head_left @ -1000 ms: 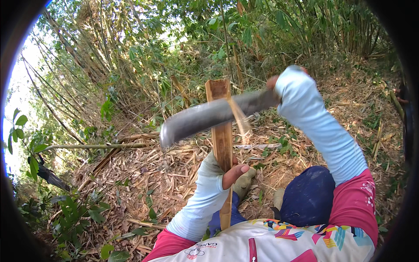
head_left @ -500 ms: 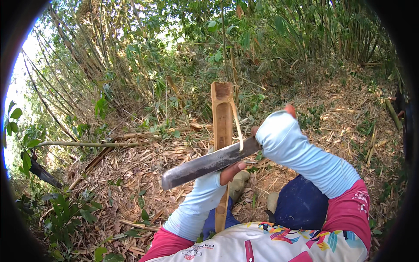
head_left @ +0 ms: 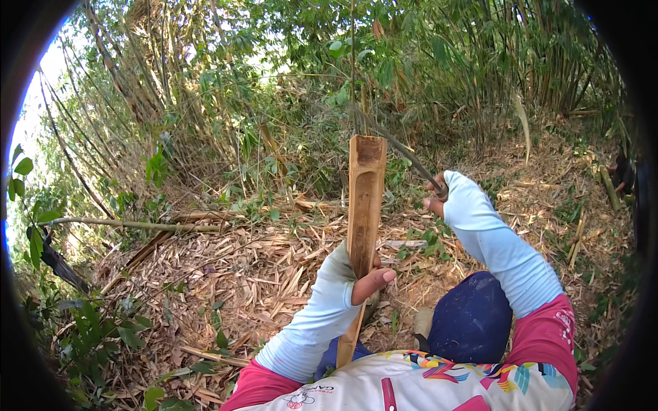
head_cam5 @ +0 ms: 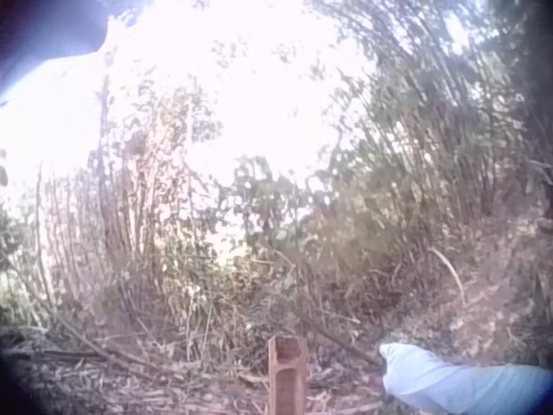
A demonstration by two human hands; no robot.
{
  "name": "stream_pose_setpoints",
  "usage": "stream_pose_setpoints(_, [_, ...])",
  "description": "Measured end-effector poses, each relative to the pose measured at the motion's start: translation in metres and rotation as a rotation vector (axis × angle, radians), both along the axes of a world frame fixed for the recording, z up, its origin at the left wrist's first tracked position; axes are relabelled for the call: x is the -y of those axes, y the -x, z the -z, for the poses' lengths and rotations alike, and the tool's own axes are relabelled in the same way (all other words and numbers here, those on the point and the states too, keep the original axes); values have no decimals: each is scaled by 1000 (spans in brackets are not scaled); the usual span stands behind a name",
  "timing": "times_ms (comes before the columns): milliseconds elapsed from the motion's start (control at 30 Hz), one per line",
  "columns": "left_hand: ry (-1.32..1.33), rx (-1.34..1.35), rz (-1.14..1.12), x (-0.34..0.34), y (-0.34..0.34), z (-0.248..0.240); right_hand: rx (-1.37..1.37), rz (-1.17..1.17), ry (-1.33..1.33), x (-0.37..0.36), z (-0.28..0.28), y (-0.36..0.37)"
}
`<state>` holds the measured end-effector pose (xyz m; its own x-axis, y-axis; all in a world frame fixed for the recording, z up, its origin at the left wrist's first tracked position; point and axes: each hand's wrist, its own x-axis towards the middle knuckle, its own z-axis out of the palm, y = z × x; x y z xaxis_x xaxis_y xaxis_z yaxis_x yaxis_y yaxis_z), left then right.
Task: The person sits on the forest floor and uses a machete to split a bamboo stalk lengthwise and then hollow out the interior. They repeatedly strike the bamboo to remove the inner pith and smooth the walls of the resulting trough.
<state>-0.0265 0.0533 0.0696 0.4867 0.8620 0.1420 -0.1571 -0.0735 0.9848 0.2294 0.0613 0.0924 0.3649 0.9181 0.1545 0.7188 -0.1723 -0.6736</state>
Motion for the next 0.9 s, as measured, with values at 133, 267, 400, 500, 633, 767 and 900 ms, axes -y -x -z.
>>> stream_pose_setpoints(133, [4,-10,7,-6,2,6,-250,-55,-180,0,31,-12])
stream_pose_setpoints(267, [-22,-70,-27,-9,0,7,-253,-11,-390,5,32,-4])
stream_pose_setpoints(400, [-52,-97,-36,-9,-5,5,-171,-91,-370,21,4,17])
stream_pose_setpoints(500, [-61,-66,9,-12,-8,12,155,-208,-450,29,-1,23])
stream_pose_setpoints(633, [-165,-109,20,-12,-7,11,524,-350,-156,28,-15,50])
stream_pose_setpoints(767, [-229,-232,-23,-8,-2,10,793,-388,-168,31,-10,60])
stream_pose_setpoints(900, [-261,-199,-30,2,-2,6,755,-385,-146,27,-4,57])
